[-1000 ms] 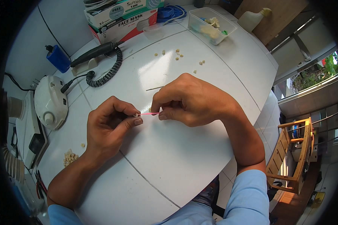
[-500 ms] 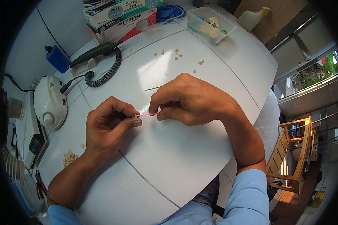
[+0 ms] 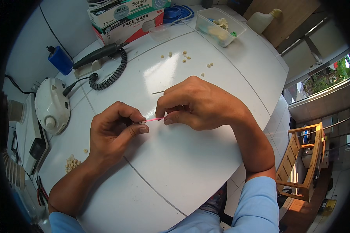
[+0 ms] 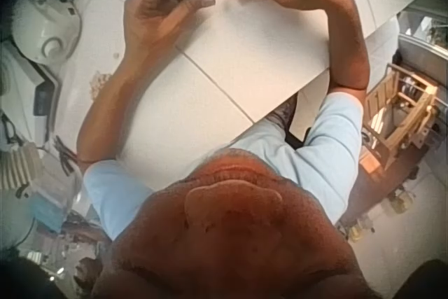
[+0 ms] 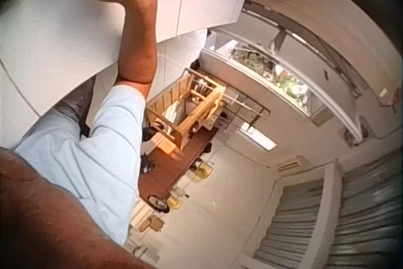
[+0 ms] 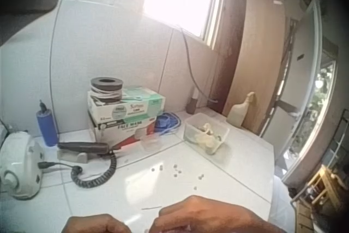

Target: The recorder is seen preparing small dental implant components on a laboratory bench, using a fine metal tool to manipulate and clean individual pieces.

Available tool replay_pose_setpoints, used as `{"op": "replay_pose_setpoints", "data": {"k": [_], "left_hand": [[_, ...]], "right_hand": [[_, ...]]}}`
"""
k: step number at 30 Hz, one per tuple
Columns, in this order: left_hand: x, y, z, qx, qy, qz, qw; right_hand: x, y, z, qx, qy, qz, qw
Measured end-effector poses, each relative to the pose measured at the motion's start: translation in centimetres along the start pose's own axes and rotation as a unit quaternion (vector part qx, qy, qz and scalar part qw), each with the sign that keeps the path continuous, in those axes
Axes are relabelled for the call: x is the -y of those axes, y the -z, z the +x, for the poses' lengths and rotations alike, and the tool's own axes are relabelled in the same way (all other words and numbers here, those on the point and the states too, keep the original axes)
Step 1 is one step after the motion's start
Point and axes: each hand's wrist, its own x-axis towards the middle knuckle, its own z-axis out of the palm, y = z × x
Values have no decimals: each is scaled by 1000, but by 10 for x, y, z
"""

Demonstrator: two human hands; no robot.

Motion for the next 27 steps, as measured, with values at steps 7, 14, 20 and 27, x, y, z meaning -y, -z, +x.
{"op": "replay_pose_setpoints", "data": {"k": [7,14,20,27], "left_hand": [[0,-1,0,2,-12,9,1000],[0,-3,-1,4,-35,8,999],[-3,-3,0,-2,-29,31,999],[1,0,-1,8,-8,34,999]], "right_hand": [[0,2,0,5,-2,4,1000],[-1,-3,0,-10,26,-6,1000],[3,-13,3,-25,30,8,999],[1,-19,4,-52,59,-10,997]]}}
